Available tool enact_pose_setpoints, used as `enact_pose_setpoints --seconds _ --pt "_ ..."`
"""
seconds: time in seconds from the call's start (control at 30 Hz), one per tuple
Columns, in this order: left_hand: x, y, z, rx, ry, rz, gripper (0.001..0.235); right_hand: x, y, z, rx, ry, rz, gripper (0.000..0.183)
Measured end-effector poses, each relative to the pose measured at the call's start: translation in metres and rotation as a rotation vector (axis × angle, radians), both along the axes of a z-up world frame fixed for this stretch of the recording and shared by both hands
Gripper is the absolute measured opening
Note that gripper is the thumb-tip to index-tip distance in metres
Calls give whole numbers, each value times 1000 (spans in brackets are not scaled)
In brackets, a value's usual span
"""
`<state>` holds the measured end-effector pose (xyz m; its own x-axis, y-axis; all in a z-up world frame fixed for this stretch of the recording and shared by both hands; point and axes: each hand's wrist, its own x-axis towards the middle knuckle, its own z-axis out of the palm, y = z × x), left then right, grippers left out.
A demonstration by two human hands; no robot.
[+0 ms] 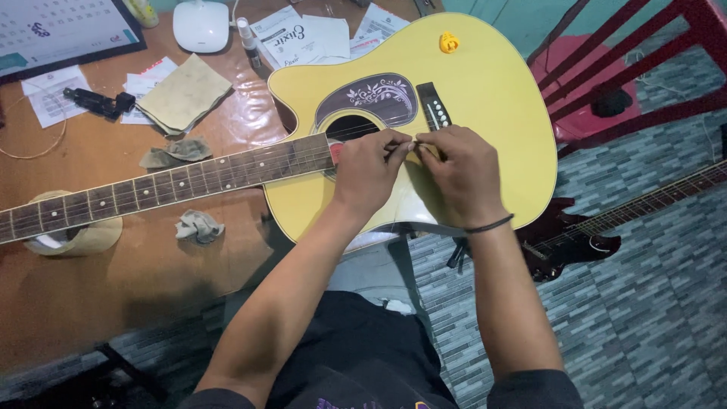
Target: The person tunes the guitar by turning the tuning pegs on the headstock. They then remove a guitar string from the bridge and proceed to thread a new string through the bridge pin and the nut at the headstock.
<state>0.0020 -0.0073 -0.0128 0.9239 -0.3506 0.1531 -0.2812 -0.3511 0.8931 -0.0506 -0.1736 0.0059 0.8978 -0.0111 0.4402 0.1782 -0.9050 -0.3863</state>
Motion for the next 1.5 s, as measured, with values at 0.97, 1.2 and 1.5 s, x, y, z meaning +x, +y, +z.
enact_pose_setpoints --seconds 0.97,1.2,1.5 --pt "17 -9 19 167 -112 -78 17 -13 -43 13 415 147 -109 17" --pt "17 -11 16 145 -160 -99 17 -14 -42 15 424 159 -133 19" --pt "18 -10 16 146 -179 -127 15 -15 -39 19 438 188 -155 17"
